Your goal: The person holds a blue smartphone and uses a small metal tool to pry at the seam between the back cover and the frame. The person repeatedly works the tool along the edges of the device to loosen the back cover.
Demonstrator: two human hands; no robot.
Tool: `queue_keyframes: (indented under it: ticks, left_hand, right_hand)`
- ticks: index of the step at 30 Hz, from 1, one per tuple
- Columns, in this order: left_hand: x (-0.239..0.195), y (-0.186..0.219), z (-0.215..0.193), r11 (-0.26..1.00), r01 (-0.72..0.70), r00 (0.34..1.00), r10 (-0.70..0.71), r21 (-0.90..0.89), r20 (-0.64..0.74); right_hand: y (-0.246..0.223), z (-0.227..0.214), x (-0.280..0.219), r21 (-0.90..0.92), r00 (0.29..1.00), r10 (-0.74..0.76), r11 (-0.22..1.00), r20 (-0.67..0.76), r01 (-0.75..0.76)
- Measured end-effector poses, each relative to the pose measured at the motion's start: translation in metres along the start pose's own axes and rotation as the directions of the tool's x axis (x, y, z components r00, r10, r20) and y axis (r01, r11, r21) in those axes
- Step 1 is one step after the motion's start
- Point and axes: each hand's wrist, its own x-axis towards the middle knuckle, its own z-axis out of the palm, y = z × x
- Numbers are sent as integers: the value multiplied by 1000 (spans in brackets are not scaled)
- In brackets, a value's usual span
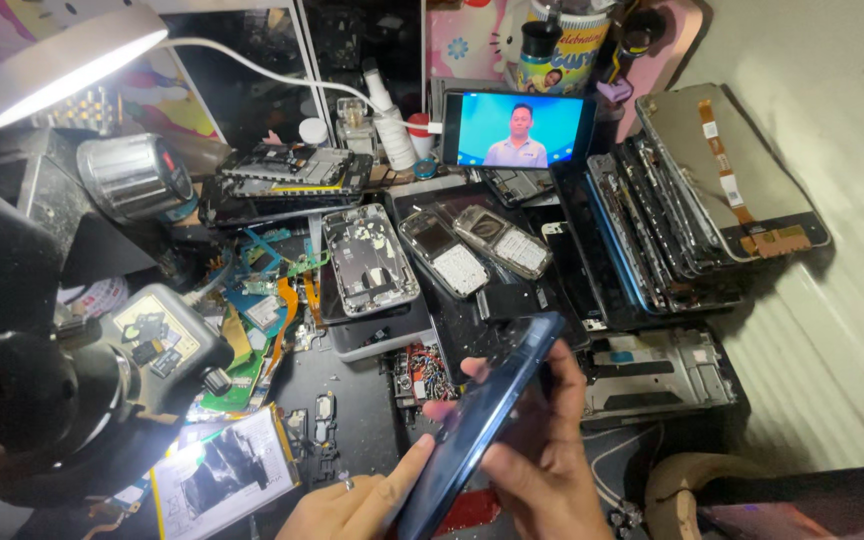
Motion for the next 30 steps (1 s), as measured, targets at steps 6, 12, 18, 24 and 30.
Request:
queue_keyframes:
  ticks: [6, 12, 18, 24, 30]
  left_hand:
    - [6, 12, -25, 988, -63, 998, 63, -143, -4]
    - [-10, 27, -51, 899, -27, 993, -26, -437, -114]
    - [-62, 5, -59, 698, 597, 796, -454, -397, 400]
    - [-109, -22, -28, 749, 444, 569, -660, 492, 491]
    - [-115, -41, 23, 814, 454, 699, -578, 362, 421]
  right_hand:
    - [-8, 5, 0, -103, 992, 51, 993, -119, -64]
    - [-9, 12, -12, -14, 996, -86, 996, -26, 86]
    - [-20, 10, -11, -207, 985, -119, 974, -123, 92]
    - [2, 4, -10, -328, 990, -138, 937, -34, 119]
    - [-4, -7, -8, -202, 995, -98, 975, -37, 88]
